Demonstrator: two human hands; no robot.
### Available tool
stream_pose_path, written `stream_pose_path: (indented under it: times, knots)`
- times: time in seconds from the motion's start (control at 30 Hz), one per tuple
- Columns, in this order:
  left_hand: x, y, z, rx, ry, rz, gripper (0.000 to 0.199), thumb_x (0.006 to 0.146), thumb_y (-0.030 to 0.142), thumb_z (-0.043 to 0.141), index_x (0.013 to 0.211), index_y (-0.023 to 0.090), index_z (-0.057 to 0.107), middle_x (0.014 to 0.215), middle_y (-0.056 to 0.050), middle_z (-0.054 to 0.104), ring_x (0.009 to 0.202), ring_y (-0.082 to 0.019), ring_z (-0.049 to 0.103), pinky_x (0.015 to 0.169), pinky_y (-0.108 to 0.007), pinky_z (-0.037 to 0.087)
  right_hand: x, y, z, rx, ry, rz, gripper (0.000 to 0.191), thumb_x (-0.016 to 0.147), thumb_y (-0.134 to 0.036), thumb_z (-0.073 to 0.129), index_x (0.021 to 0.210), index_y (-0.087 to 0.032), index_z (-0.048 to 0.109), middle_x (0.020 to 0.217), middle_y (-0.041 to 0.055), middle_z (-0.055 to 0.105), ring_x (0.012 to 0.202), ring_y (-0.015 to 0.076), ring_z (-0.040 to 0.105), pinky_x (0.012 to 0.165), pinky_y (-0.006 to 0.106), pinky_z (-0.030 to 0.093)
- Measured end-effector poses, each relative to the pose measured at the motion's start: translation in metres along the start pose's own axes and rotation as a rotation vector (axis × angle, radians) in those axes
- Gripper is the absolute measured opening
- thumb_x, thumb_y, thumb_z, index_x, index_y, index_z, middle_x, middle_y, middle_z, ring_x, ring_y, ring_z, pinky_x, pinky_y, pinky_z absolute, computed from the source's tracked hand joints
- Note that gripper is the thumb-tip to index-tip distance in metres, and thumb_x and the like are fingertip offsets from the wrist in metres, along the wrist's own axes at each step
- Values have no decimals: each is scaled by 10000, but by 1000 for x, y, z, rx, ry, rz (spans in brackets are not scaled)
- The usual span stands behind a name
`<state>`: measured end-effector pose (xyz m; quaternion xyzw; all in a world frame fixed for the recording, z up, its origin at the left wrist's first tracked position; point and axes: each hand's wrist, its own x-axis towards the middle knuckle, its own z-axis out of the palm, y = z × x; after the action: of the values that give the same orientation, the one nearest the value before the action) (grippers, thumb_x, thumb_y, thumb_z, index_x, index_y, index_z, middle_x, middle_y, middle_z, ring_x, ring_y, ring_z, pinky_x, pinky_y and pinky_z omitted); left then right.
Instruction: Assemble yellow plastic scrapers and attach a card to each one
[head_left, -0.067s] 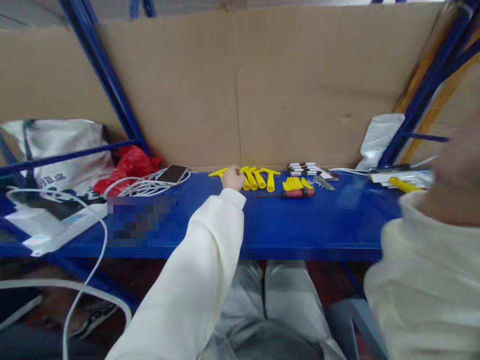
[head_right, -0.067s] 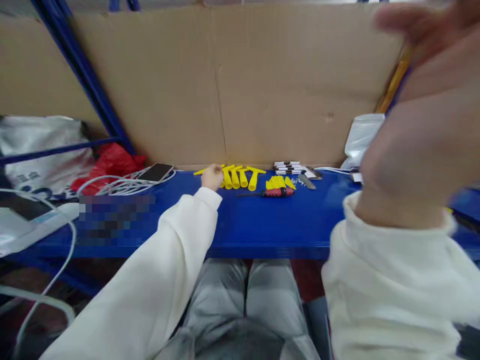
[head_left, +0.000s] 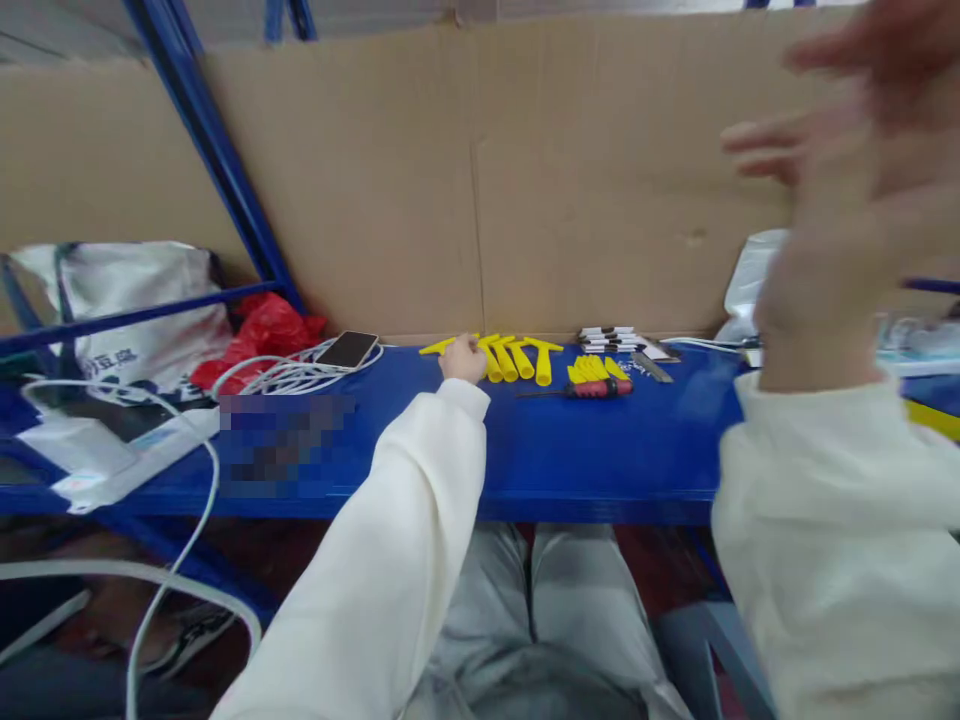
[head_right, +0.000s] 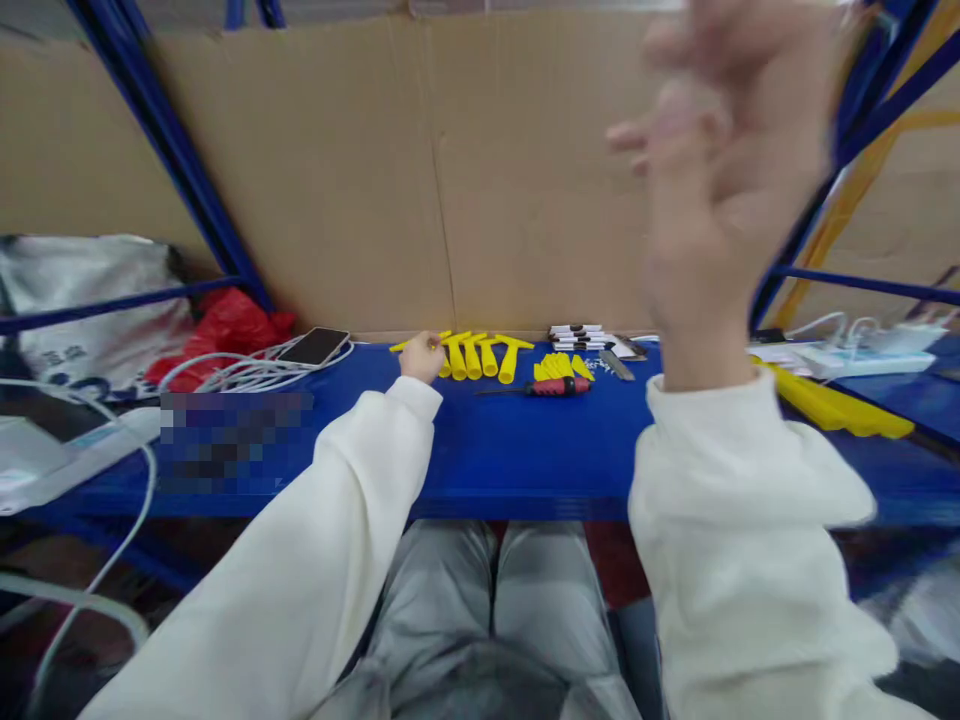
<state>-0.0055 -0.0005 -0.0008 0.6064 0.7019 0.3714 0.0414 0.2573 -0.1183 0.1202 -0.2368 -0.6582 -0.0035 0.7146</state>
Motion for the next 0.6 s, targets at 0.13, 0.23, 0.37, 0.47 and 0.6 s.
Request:
stream_pose_path:
  times: [0.13,0.23,0.37,0.47,0.6]
  knots:
    - [0,-9,-4,45,-10,-75,349,852,167,557,1171,200,695,1312,-130,668,1280,-302,570,1056,-456,438,-16,89,19,-372,4,20,276,902,-240,559,1168,-176,597,1230,127,634,990,207,646,925,436,534]
    - [-1,-14,-5,85,-64,-129,394,863,210,557,1242,189,665,1397,-166,600,1331,-340,520,1074,-506,418,-59,158,19,-558,-200,135,272,831,-189,542,1079,-142,642,1138,174,677,1064,279,650,970,508,511]
    - [-1,-16,-5,96,-175,-199,465,890,306,553,1331,170,608,1409,-192,584,1337,-368,514,1111,-532,382,-94,194,11,-638,-416,282,242,762,-175,559,956,-151,700,1024,163,730,987,294,682,947,491,526]
    - [0,-18,-2,84,-229,-195,476,916,291,501,1373,187,582,1399,-179,599,1343,-365,512,1151,-569,317,-95,193,6,-653,-379,366,249,769,-180,545,944,-153,719,985,147,749,921,277,695,900,455,547]
    - [5,-22,4,68,-232,-161,432,919,261,469,1317,226,635,1352,-160,641,1302,-373,550,1166,-627,243,-92,188,1,-673,-382,422,225,765,-165,552,893,-153,737,959,129,764,908,259,695,889,410,543]
